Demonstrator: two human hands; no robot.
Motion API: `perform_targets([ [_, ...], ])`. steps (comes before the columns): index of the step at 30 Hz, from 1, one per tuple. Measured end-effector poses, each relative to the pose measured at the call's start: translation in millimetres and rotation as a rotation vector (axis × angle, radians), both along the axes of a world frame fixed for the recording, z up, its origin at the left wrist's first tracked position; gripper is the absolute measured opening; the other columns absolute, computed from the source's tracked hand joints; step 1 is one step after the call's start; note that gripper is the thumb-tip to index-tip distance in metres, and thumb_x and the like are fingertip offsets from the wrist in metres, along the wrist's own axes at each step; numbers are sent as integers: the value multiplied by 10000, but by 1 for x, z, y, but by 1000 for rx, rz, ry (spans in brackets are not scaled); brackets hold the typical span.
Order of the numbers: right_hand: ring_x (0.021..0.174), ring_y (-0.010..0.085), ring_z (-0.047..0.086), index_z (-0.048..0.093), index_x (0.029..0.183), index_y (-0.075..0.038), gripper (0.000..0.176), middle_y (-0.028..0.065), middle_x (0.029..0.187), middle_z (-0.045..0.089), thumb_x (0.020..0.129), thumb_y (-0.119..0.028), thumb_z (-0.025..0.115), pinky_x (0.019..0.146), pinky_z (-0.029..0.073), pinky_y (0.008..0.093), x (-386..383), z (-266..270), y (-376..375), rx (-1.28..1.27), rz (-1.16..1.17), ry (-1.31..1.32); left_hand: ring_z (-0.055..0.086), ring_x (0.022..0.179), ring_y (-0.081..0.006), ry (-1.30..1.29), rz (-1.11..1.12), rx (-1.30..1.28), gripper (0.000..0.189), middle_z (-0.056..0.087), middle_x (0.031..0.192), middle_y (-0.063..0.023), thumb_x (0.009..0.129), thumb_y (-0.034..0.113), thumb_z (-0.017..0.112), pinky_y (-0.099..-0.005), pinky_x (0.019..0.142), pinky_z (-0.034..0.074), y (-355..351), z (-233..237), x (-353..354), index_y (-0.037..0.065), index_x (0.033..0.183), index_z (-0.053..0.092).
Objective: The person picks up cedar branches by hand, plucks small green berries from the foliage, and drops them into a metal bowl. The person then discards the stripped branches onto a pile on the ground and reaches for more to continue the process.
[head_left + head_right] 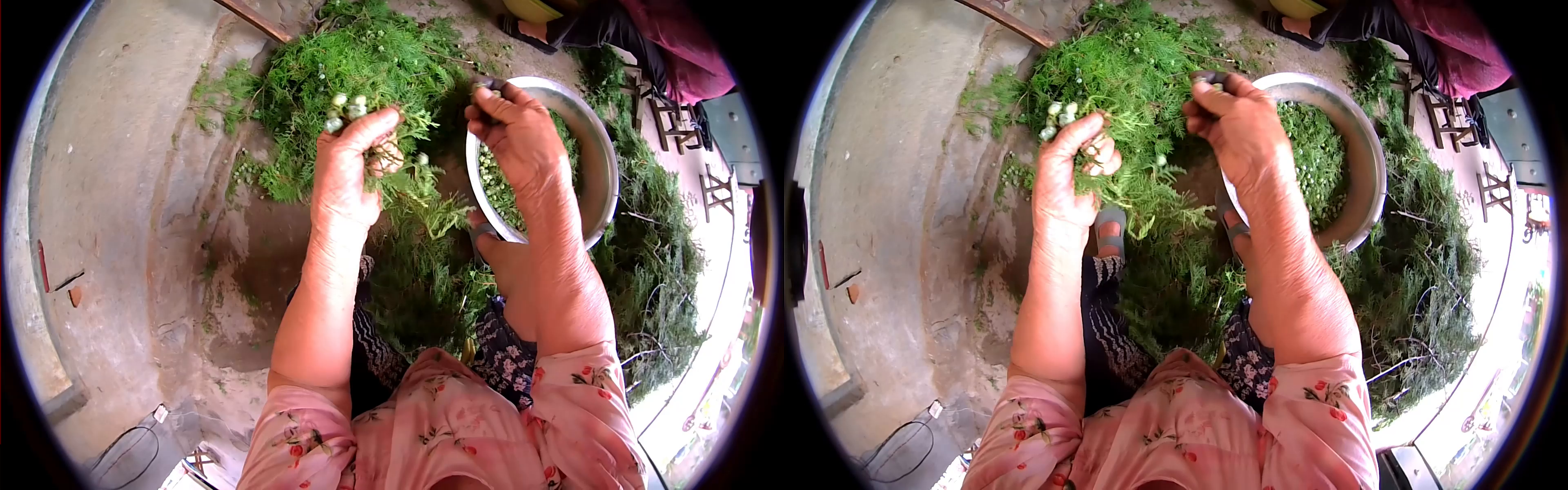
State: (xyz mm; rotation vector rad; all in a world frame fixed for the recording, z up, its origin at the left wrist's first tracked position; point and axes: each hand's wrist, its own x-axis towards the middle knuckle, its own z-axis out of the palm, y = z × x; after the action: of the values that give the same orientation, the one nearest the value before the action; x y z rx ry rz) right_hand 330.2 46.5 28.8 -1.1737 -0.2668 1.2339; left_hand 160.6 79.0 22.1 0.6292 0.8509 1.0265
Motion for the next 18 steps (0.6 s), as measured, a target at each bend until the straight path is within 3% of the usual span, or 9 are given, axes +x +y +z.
perform_targets([
  [4,712,184,545,562,955,25,185,106,836,540,792,64,482,593,482,287,34,-11,-3,-100,-203,-101,368,432,-90,-41,-2,5,109,430,551,15,822,90,555,-232,464,316,7,-4,-6,36,735,519],
  [7,799,239,560,583,1024,-14,263,120,952,571,783,45,495,699,489,343,56,-14,-4,-368,-365,-310,372,443,-88,-73,-24,-25,112,428,555,22,833,98,539,-250,475,316,7,1,-9,51,739,500],
  [8,930,270,573,583,1087,-63,386,139,1063,576,724,67,550,811,478,347,76,-36,-13,-489,-128,-980,365,437,-90,-111,-25,-44,120,423,553,24,836,103,536,-248,482,316,6,2,-8,59,733,492],
  [9,1032,264,550,575,1122,-89,511,149,1114,561,653,114,593,882,450,323,81,-34,-18,-547,26,-1307,358,430,-91,-147,-27,-62,129,419,551,25,839,108,532,-247,490,316,7,2,-8,68,726,483],
  [11,1020,277,554,576,1117,-86,568,129,1093,576,609,167,600,880,454,330,83,-29,-25,-499,-59,-1417,343,422,-86,-198,-65,-72,167,415,548,25,846,124,522,-248,491,301,7,5,-10,90,694,461],
  [15,971,272,571,584,1103,-80,483,144,1040,594,665,124,579,835,469,317,83,-35,-18,-353,-156,-1447,391,427,-101,-441,-144,-58,118,473,562,-11,822,98,533,-257,461,308,14,-6,-20,34,724,532],
  [16,909,233,587,593,1086,-73,361,130,981,611,747,45,561,774,477,289,81,-26,-13,-298,-269,-770,377,415,-96,-470,-143,-58,132,467,553,-5,828,106,522,-258,467,297,15,-6,-21,41,713,528],
  [17,847,193,593,599,1039,-26,233,105,932,612,817,-28,530,714,480,273,65,-18,-7,-197,-341,-436,377,415,-96,-469,-143,-57,132,467,553,-5,828,106,522,-258,467,297,16,-4,-22,41,713,528],
  [18,826,189,597,593,1021,-3,211,101,917,609,822,-37,532,689,486,278,56,-17,-6,-133,-260,-368,369,405,-93,-483,-175,-41,138,464,546,3,829,113,520,-259,472,292,16,-2,-24,47,708,529],
])
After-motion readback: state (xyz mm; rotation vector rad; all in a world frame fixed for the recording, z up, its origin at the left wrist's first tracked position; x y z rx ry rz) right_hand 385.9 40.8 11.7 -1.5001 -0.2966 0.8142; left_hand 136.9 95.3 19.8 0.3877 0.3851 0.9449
